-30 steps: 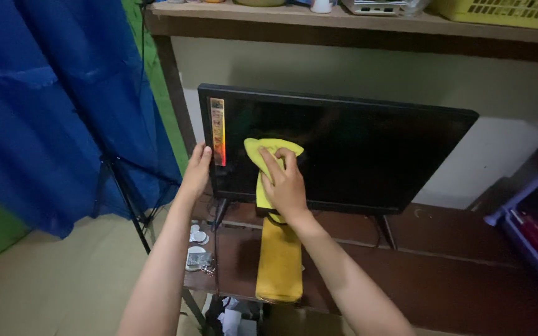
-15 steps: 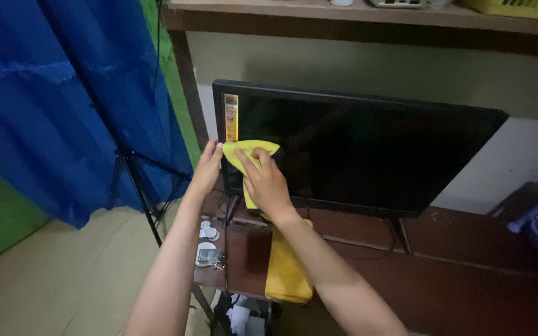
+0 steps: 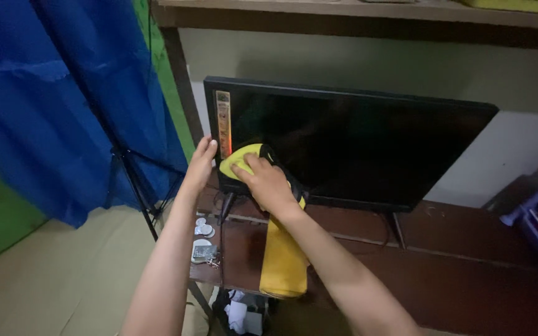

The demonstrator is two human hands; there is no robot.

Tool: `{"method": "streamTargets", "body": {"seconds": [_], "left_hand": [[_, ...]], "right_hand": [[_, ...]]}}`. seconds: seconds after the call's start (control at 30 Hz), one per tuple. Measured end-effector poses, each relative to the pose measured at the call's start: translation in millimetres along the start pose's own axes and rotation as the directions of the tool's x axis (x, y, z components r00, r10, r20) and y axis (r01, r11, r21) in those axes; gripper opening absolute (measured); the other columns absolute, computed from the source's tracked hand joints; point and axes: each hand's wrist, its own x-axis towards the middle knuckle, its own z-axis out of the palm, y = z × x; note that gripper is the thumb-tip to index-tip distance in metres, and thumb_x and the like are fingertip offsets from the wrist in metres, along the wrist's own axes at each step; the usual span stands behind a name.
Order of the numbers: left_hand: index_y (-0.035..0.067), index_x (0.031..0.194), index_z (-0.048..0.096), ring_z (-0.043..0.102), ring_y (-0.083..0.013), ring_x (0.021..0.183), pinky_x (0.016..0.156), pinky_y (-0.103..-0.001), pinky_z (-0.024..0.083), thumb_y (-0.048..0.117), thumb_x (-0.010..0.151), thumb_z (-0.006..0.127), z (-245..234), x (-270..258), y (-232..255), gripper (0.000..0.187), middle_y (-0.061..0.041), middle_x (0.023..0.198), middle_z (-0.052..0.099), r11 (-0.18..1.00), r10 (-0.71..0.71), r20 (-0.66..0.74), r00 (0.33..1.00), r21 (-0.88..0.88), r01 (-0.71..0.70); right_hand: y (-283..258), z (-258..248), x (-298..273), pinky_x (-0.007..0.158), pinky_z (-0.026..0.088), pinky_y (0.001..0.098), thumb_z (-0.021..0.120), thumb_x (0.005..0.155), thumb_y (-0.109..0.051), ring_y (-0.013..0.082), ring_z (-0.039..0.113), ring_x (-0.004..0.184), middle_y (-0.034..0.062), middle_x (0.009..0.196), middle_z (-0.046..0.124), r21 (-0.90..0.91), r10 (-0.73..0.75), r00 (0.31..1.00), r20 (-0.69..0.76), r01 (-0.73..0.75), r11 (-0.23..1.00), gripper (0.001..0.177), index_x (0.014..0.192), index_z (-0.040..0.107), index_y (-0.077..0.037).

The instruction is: Wipe a television screen and organize/clean the surrounding desk area using a cloth.

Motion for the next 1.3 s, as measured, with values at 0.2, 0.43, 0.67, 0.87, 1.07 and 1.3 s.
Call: {"method": "streamTargets", "body": {"seconds": [0.2, 0.43, 0.67, 0.87, 1.07, 1.3], "left_hand": [[0.007, 0.149, 0.046, 0.053, -0.0206, 0.127, 0.100, -0.036, 0.043, 0.041, 0.103, 0.048, 5.9, -4.0, 9.9, 0.058, -0.009, 0.139, 0.059, 0.965, -0.210, -0.139, 0.968, 0.129, 0.228], [0.001, 0.147, 0.049, 0.053, -0.0210, 0.132, 0.111, -0.032, 0.037, 0.042, 0.106, 0.050, 8.4, -6.9, 8.8, 0.057, -0.011, 0.140, 0.061, 0.992, -0.089, -0.118, 0.989, 0.074, 0.098], [0.002, 0.145, 0.052, 0.054, -0.0192, 0.129, 0.111, -0.031, 0.039, 0.039, 0.108, 0.051, 8.6, -9.1, 18.4, 0.052, -0.007, 0.137, 0.062, 0.997, -0.003, -0.075, 0.997, 0.080, 0.009], [0.006, 0.148, 0.051, 0.055, -0.0169, 0.121, 0.103, -0.031, 0.042, 0.037, 0.108, 0.051, 9.8, -11.1, 21.8, 0.051, -0.004, 0.133, 0.063, 0.997, -0.066, -0.098, 0.993, 0.037, 0.070], [0.007, 0.150, 0.049, 0.053, -0.0183, 0.124, 0.105, -0.031, 0.039, 0.038, 0.108, 0.050, 6.1, -6.4, 8.0, 0.052, -0.005, 0.138, 0.061, 0.996, -0.039, -0.094, 0.995, 0.077, 0.046], [0.009, 0.154, 0.042, 0.049, -0.0185, 0.133, 0.110, -0.032, 0.038, 0.037, 0.108, 0.048, 10.6, -12.9, 18.2, 0.055, -0.005, 0.147, 0.055, 0.988, -0.131, -0.136, 0.982, 0.065, 0.141]], "right_hand": [[15.1, -27.3, -17.6, 0.075, 0.055, 0.0409, 0.059, 0.088, -0.014, 0.0245, 0.063, 0.102, 0.0047, 0.119, 0.058, -0.104, -0.009, 0.991, 0.135, 0.023, 0.994, 0.039, 0.124, 0.070, -0.024], [45.0, -37.2, -50.8, 0.077, 0.055, 0.0413, 0.060, 0.084, -0.011, 0.0267, 0.063, 0.104, 0.0057, 0.125, 0.059, -0.134, 0.012, 0.994, 0.105, 0.002, 0.991, 0.046, 0.127, 0.069, -0.026], [65.1, -64.0, -73.0, 0.079, 0.054, 0.0428, 0.062, 0.086, -0.008, 0.0293, 0.064, 0.106, 0.0082, 0.126, 0.061, -0.103, 0.039, 0.996, 0.079, -0.031, 0.994, 0.050, 0.131, 0.068, -0.027], [79.9, -80.1, -91.2, 0.079, 0.054, 0.0430, 0.068, 0.086, -0.011, 0.0303, 0.065, 0.103, 0.0088, 0.123, 0.062, -0.087, 0.035, 0.999, 0.021, -0.034, 0.996, 0.046, 0.130, 0.067, -0.026], [102.5, -82.3, -113.5, 0.078, 0.054, 0.0431, 0.070, 0.085, -0.009, 0.0302, 0.065, 0.101, 0.0085, 0.122, 0.063, -0.161, 0.087, 0.996, 0.036, -0.080, 0.984, 0.052, 0.132, 0.067, -0.031], [118.0, -101.6, -139.4, 0.080, 0.055, 0.0426, 0.070, 0.083, -0.008, 0.0297, 0.066, 0.107, 0.0086, 0.123, 0.063, -0.202, 0.174, 0.985, 0.012, -0.168, 0.965, 0.055, 0.131, 0.065, -0.034]]}}
